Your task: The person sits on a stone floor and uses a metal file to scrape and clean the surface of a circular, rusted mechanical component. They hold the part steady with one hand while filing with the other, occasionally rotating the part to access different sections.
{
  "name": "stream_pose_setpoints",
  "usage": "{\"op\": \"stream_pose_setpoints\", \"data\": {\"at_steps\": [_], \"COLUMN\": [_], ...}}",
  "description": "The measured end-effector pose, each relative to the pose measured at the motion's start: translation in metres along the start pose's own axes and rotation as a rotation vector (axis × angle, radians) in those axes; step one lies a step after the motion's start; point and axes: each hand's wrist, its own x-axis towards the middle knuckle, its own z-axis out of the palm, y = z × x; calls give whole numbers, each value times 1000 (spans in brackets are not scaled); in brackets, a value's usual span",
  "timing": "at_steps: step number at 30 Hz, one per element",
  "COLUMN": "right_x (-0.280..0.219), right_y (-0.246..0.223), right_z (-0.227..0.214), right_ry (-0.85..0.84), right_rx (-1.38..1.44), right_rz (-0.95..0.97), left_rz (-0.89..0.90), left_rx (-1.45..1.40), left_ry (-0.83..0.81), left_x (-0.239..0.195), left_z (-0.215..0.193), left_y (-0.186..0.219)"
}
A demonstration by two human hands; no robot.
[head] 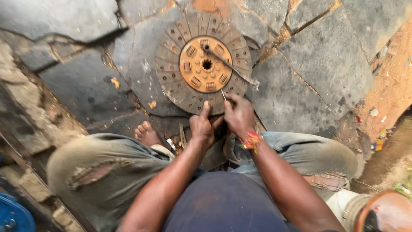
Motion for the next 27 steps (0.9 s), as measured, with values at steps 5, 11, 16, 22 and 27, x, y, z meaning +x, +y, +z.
{"op": "stream_pose_setpoints", "data": {"at_steps": [5, 11, 16, 22, 27], "right_x": [-11, -28, -18, -28, -5], "right_y": [5, -6, 3, -13, -10], "right_z": [-8, -7, -10, -18, -1], "right_ry": [-23, -40, -20, -51, 111], "right_rx": [39, 4, -95, -328, -167], "right_rz": [88, 66, -47, -95, -231], "left_rz": [-8, 11, 41, 91, 77], "left_rx": [97, 91, 59, 92, 100], "left_ry": [55, 88, 32, 51, 72], "left_x": [-1, -4, -1, -13, -4], "left_z": [14, 11, 12, 18, 9], "left_y": [9, 12, 9, 16, 9]}}
